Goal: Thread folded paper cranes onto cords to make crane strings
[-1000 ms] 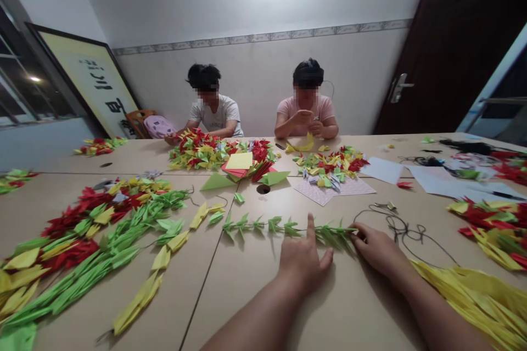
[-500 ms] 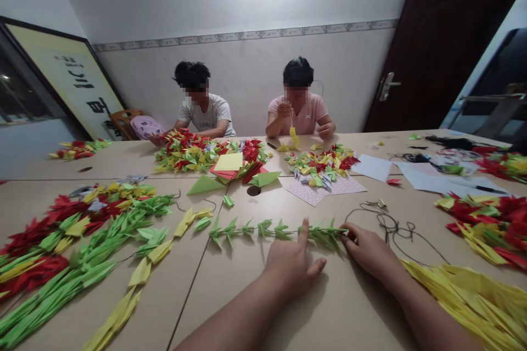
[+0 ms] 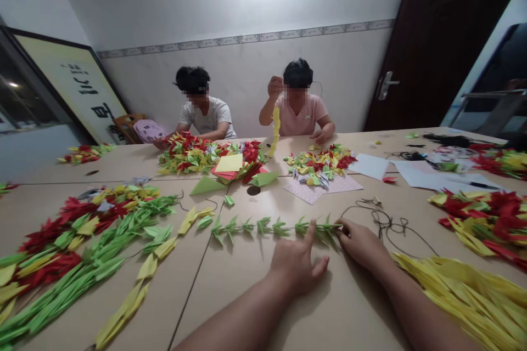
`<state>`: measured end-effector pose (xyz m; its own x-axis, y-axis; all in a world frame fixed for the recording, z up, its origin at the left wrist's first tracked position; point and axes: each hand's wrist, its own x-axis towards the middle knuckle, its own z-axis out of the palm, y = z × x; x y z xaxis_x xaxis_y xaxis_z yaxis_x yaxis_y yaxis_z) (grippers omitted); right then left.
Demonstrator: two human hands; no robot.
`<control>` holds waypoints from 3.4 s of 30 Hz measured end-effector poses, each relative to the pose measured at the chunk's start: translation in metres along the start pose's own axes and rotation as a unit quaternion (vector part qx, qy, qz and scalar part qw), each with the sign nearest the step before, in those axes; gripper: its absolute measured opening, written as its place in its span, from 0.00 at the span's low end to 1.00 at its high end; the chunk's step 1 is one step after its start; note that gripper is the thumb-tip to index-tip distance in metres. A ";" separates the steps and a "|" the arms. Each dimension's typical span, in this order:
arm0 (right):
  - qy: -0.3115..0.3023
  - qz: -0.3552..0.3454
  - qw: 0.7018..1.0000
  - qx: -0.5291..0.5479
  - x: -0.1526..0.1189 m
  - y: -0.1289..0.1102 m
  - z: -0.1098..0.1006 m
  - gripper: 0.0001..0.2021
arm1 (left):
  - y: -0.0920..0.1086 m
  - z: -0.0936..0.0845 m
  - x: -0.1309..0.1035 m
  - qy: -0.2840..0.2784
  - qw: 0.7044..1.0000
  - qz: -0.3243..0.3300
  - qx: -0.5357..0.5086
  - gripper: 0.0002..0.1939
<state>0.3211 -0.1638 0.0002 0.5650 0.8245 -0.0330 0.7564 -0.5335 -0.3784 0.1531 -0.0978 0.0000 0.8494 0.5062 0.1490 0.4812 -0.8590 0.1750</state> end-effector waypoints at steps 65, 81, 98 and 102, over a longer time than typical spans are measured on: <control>0.176 -0.126 0.965 0.150 -0.018 -0.008 -0.004 0.15 | -0.177 -0.043 -0.049 0.251 0.911 -0.304 -0.121 0.17; -0.009 -0.278 0.956 0.093 -0.034 -0.028 -0.003 0.09 | -0.171 -0.037 -0.054 0.130 0.940 -0.308 -0.068 0.12; -0.282 -0.243 0.918 0.139 -0.069 -0.059 -0.006 0.15 | -0.185 -0.027 -0.046 0.212 0.921 -0.283 -0.161 0.09; -0.207 -0.220 0.940 0.158 -0.051 -0.051 -0.002 0.12 | -0.182 -0.028 -0.047 0.215 0.911 -0.270 -0.226 0.15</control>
<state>0.2546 -0.1795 0.0234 -0.0054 0.9899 -0.1418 0.7145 -0.0954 -0.6931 0.0194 0.0369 -0.0112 0.3062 0.9120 0.2728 0.5835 -0.4062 0.7032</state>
